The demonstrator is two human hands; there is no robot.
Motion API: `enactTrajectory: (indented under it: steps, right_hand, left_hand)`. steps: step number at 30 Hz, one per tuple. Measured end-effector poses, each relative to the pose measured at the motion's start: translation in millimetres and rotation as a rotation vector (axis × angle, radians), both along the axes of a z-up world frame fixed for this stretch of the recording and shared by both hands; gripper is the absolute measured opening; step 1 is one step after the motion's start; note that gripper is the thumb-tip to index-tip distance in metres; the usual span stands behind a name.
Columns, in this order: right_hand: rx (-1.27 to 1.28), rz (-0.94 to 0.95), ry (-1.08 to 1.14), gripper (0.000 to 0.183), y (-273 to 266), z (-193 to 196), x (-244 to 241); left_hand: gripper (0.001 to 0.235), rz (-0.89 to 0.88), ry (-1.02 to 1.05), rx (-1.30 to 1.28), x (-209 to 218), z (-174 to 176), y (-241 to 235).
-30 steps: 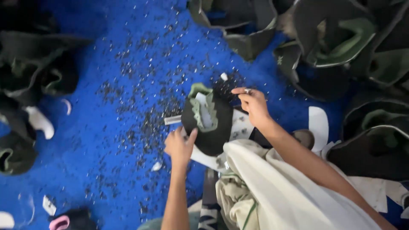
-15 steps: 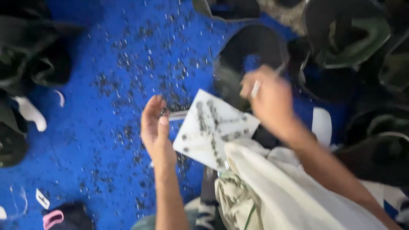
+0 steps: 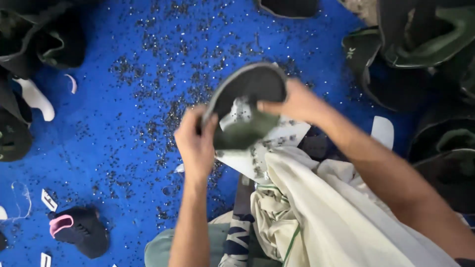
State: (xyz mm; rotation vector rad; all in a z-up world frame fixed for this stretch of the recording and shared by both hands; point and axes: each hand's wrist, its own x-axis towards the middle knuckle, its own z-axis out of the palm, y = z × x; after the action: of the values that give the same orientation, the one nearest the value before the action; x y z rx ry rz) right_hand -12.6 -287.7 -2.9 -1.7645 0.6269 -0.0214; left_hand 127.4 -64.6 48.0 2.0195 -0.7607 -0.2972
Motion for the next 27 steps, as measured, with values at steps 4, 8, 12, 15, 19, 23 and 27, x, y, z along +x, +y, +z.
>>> enactTrajectory:
  steps: [4,8,12,15,19,23,27]
  right_hand:
    - [-0.16,-0.053,-0.112,0.036,-41.8,4.9,46.6]
    - [-0.814,0.094,-0.342,0.059,-22.4,-63.5,18.6]
    - [-0.92,0.183,-0.09,0.063,66.4,-104.7,-78.3]
    - [-0.723,0.277,-0.012,0.065,89.0,-74.0,-90.4]
    - [-0.776,0.364,0.055,0.066,87.5,-87.6,-93.7]
    - [-0.798,0.507,0.205,0.067,86.1,-105.3,-80.6]
    - [-0.717,0.069,-0.083,0.041,80.0,-135.6,-77.9]
  left_hand:
    - [0.016,-0.078,0.1,-0.308,43.0,4.1,-50.9]
    - [0.05,-0.255,-0.142,-0.105,34.2,-78.1,-21.9]
    - [0.066,-0.317,-0.112,0.031,-41.0,-127.4,51.2]
    - [0.056,-0.392,-0.319,0.197,-57.9,-108.8,57.3]
    - [0.07,-0.557,-0.367,0.337,-70.4,-83.0,60.0]
    - [0.067,-0.545,-0.692,0.44,-109.7,-92.2,65.2]
    - [0.04,-0.397,-0.427,0.588,-107.7,-125.5,73.7]
